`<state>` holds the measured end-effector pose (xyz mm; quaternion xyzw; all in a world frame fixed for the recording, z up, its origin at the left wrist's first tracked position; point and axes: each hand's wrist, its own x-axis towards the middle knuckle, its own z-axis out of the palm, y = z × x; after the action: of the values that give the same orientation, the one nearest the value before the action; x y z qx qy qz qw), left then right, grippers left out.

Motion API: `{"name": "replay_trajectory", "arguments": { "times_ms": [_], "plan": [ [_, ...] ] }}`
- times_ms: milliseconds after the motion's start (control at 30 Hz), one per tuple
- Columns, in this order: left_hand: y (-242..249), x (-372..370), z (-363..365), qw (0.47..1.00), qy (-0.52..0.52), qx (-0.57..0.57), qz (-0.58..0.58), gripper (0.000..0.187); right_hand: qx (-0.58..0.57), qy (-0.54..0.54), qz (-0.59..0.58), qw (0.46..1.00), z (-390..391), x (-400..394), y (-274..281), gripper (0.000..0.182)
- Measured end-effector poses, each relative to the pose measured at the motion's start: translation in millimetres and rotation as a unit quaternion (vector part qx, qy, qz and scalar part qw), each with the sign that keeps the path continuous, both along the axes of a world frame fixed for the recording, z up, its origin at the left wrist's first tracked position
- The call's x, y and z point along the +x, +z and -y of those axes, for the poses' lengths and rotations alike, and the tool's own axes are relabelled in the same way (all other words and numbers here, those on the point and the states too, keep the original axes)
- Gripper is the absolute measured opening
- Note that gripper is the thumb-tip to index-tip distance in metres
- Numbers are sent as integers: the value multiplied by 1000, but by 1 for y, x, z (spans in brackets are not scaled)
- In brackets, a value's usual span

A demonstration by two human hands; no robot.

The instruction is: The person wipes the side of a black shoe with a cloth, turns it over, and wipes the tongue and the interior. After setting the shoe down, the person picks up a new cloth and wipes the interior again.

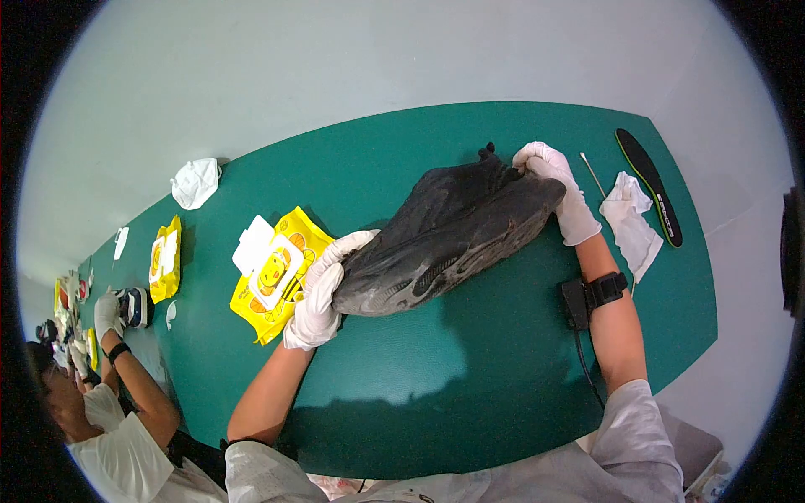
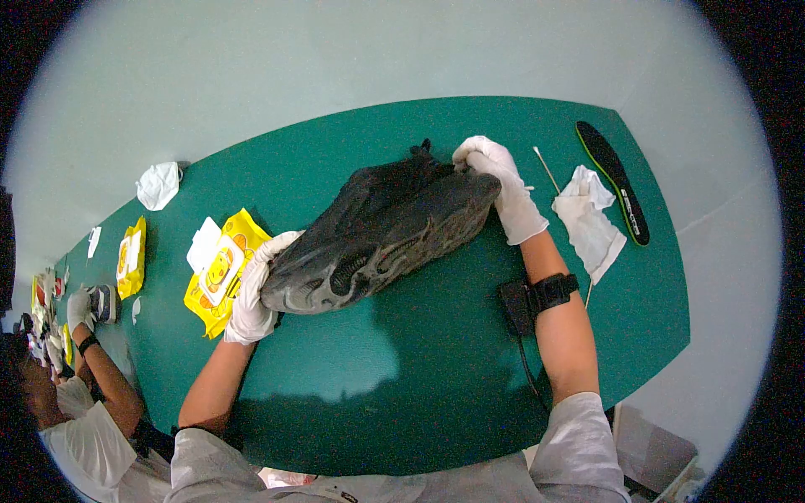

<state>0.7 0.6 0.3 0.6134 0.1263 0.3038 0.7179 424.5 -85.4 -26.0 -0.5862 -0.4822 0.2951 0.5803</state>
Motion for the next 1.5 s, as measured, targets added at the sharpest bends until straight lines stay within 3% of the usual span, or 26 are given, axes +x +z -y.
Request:
{"name": "replay_trajectory", "arguments": {
  "times_ms": [1400, 1500],
  "plan": [
    [0, -1, -1, 999, 3, 37, -17, 58, 4, 8, -18, 1000, 2, 0, -3, 21],
    [-4, -1, -2, 1000, -3, -3, -2, 58, 23, 26, -43, 998, 4, -3, 1, 16]
  ]
}}
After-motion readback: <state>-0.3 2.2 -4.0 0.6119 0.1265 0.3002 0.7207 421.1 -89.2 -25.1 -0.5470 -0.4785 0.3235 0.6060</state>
